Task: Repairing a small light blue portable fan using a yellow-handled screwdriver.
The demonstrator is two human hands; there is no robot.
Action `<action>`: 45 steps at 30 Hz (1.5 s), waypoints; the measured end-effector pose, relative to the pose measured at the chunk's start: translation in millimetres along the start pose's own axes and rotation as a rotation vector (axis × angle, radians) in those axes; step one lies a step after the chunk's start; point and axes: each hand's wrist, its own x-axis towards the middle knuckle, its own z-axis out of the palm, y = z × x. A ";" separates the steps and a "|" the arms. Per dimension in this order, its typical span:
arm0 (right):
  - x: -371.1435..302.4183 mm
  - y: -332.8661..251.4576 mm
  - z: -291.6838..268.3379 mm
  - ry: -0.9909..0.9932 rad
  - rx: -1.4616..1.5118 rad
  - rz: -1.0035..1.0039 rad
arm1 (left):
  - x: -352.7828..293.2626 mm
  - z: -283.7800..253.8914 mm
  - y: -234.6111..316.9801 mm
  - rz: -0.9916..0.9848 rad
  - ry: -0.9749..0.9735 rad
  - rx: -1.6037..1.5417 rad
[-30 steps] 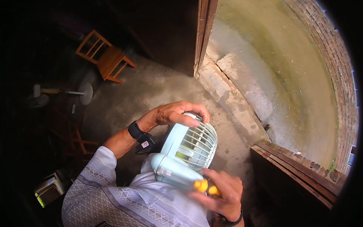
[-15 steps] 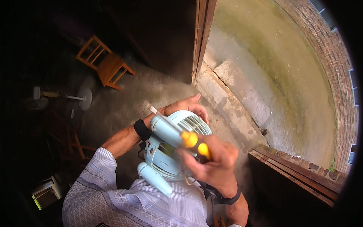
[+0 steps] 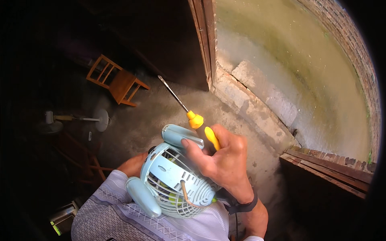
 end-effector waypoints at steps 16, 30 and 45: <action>-61.2 34.5 -53.2 0.077 0.028 0.063 | -38.8 36.5 29.3 0.349 -0.025 0.850; -127.0 34.1 -140.0 -0.054 -0.177 -0.174 | -21.7 42.0 38.7 0.200 -0.038 1.056; -107.6 39.6 -153.0 -0.135 -0.312 -0.282 | -8.0 70.2 61.7 0.125 -0.104 1.186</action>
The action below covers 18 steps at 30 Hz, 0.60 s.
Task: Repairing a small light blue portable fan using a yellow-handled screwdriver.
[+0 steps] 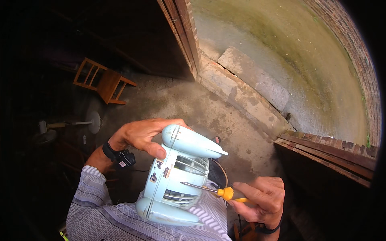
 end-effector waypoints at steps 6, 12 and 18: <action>5.1 -2.1 35.2 0.013 0.176 0.034 | 0.9 3.5 -2.1 -0.159 0.005 -0.173; 7.3 -14.4 25.2 -0.128 0.524 0.444 | -1.0 5.4 -7.6 -0.125 0.053 -0.219; -6.1 2.7 11.1 -0.392 0.847 0.787 | -2.2 8.6 -2.3 -0.135 0.099 -0.164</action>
